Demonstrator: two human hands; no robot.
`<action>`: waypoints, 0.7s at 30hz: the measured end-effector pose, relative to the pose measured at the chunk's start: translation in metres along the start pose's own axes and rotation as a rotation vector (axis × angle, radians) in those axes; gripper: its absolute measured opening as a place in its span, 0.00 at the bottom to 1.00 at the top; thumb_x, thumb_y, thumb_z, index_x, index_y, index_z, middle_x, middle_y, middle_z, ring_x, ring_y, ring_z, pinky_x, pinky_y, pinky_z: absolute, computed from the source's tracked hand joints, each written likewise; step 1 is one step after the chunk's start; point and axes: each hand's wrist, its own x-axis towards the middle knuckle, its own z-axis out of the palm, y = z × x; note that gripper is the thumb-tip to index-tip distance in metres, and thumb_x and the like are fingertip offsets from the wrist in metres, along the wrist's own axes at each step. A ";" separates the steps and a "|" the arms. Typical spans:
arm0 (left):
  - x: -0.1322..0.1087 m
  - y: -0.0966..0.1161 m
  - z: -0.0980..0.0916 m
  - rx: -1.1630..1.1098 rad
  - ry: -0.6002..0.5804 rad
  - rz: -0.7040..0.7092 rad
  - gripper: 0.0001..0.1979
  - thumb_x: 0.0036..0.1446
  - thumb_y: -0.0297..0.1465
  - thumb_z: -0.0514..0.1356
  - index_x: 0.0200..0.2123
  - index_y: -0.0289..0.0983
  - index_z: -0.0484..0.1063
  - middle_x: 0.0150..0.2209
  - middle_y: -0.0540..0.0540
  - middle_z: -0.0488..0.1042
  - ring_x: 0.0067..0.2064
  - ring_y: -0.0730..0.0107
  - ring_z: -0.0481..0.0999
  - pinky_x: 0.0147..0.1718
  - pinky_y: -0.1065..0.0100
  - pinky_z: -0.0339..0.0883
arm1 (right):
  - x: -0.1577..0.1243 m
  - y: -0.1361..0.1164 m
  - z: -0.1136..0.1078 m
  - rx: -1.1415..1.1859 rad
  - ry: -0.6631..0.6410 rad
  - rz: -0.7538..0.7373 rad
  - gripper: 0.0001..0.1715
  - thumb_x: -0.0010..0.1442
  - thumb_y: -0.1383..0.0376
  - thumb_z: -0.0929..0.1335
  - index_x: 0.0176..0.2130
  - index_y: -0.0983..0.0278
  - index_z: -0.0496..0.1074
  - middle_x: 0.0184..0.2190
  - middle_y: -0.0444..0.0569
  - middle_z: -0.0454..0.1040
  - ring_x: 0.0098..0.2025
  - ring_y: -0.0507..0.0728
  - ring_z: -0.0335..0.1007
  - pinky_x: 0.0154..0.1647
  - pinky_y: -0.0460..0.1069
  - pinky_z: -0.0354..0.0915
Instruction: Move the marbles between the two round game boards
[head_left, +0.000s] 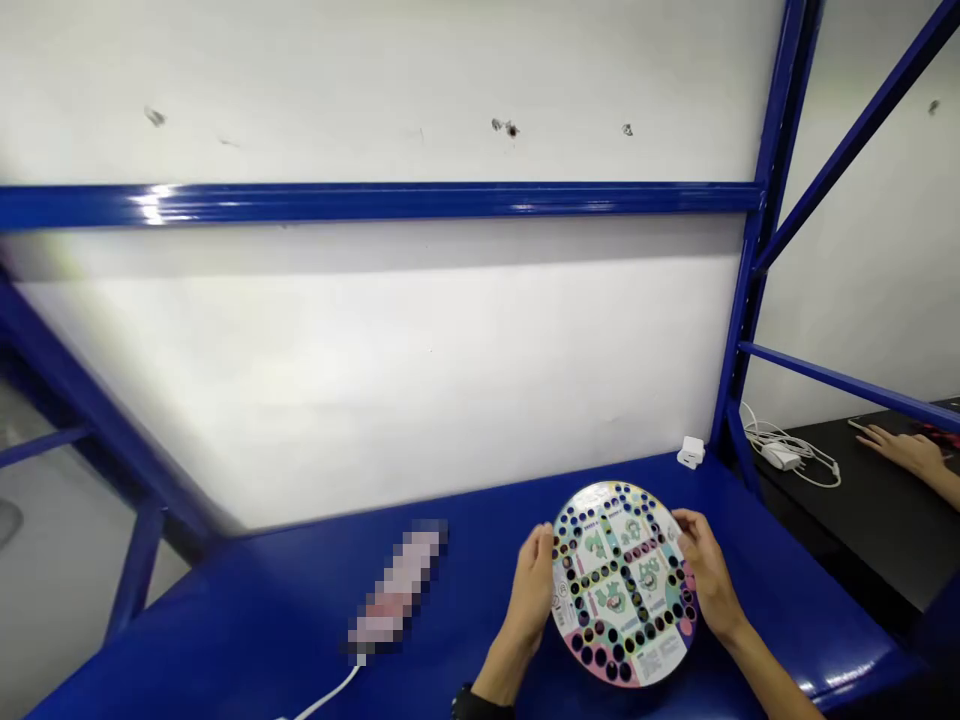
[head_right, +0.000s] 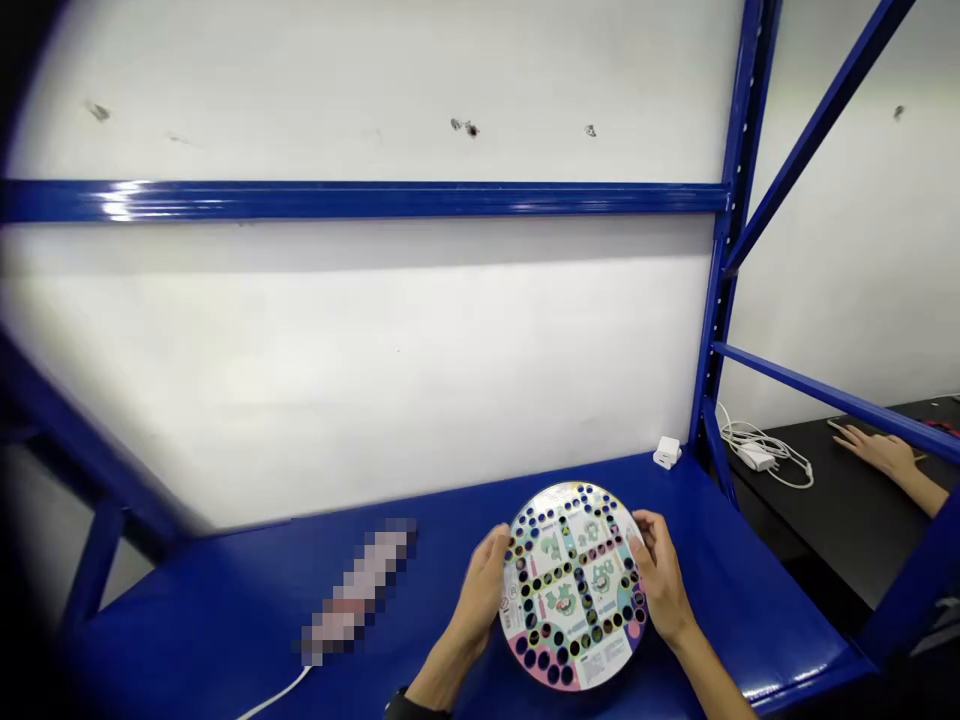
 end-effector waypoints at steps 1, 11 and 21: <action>0.005 -0.010 0.007 0.049 -0.081 0.016 0.25 0.61 0.55 0.43 0.26 0.41 0.58 0.27 0.51 0.67 0.32 0.67 0.69 0.32 0.67 0.66 | 0.001 0.004 -0.001 -0.039 0.002 0.033 0.23 0.61 0.49 0.65 0.48 0.62 0.68 0.44 0.53 0.73 0.44 0.62 0.71 0.46 0.56 0.68; 0.011 -0.034 0.008 0.554 -0.191 0.093 0.17 0.63 0.38 0.49 0.50 0.40 0.69 0.49 0.45 0.74 0.48 0.64 0.74 0.47 0.64 0.65 | -0.002 0.031 0.003 -0.558 -0.040 0.007 0.23 0.58 0.57 0.64 0.52 0.59 0.72 0.50 0.52 0.71 0.52 0.64 0.66 0.55 0.57 0.64; 0.018 -0.036 0.016 0.613 -0.212 0.141 0.21 0.64 0.37 0.48 0.57 0.41 0.69 0.51 0.45 0.74 0.52 0.62 0.71 0.51 0.63 0.63 | 0.000 0.025 0.007 -0.810 -0.081 -0.013 0.25 0.62 0.53 0.62 0.55 0.55 0.72 0.52 0.53 0.72 0.52 0.67 0.66 0.51 0.59 0.62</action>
